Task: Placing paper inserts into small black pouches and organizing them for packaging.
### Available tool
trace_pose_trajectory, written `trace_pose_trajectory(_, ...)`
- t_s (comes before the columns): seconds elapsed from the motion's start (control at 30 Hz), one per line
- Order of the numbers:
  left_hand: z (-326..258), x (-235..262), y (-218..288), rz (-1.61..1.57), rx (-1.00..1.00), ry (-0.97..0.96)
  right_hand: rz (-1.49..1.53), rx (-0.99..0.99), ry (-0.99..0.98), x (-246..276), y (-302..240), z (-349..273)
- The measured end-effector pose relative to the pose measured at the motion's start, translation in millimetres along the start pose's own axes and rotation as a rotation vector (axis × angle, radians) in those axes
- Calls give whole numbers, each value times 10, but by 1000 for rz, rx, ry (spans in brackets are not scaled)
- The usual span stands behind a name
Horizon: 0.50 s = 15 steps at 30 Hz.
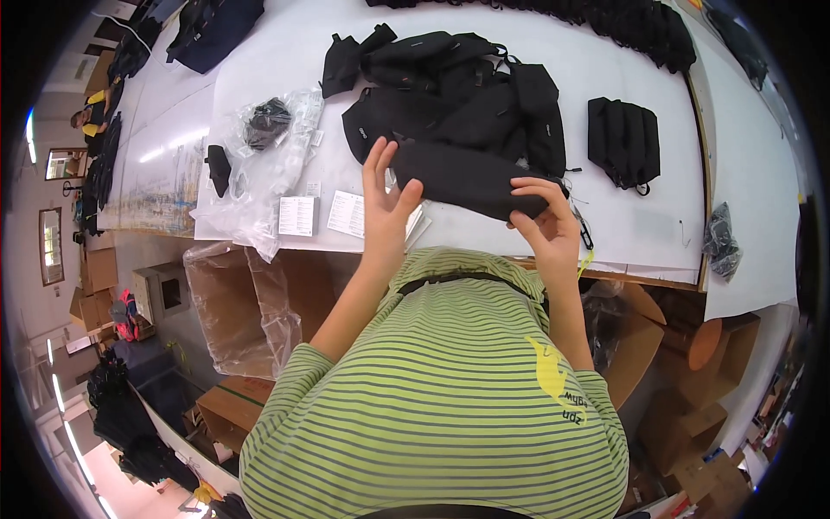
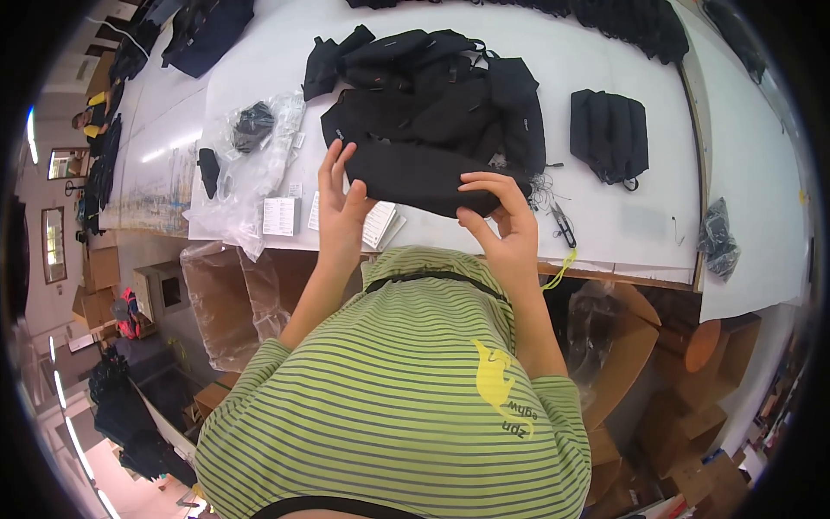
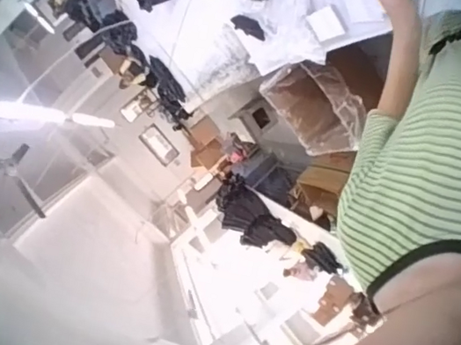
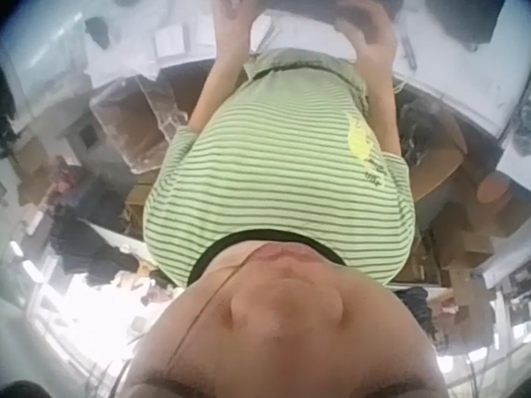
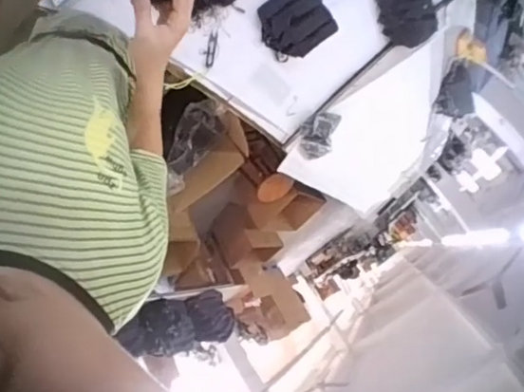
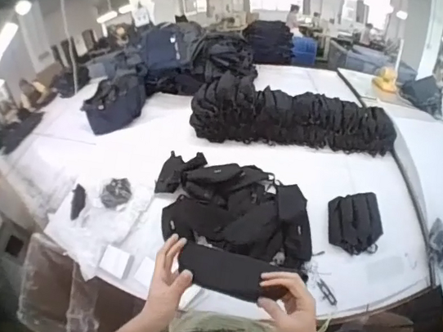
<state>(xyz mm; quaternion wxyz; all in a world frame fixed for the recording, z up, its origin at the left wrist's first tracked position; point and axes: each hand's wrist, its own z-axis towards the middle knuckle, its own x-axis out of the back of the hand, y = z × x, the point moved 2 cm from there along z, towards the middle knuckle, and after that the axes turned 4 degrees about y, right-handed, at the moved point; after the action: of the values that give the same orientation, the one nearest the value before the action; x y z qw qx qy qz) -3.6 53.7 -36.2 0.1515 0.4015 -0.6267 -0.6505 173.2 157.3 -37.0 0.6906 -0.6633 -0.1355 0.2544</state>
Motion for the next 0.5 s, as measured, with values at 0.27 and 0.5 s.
trace_pose_trajectory(0.27,140,135,-30,205,-23,-89,57,-214,1,104,146,102)
trace_pose_trajectory(0.5,194,-91,-107,352,-3,-16,-135,-243,55,390,132,177)
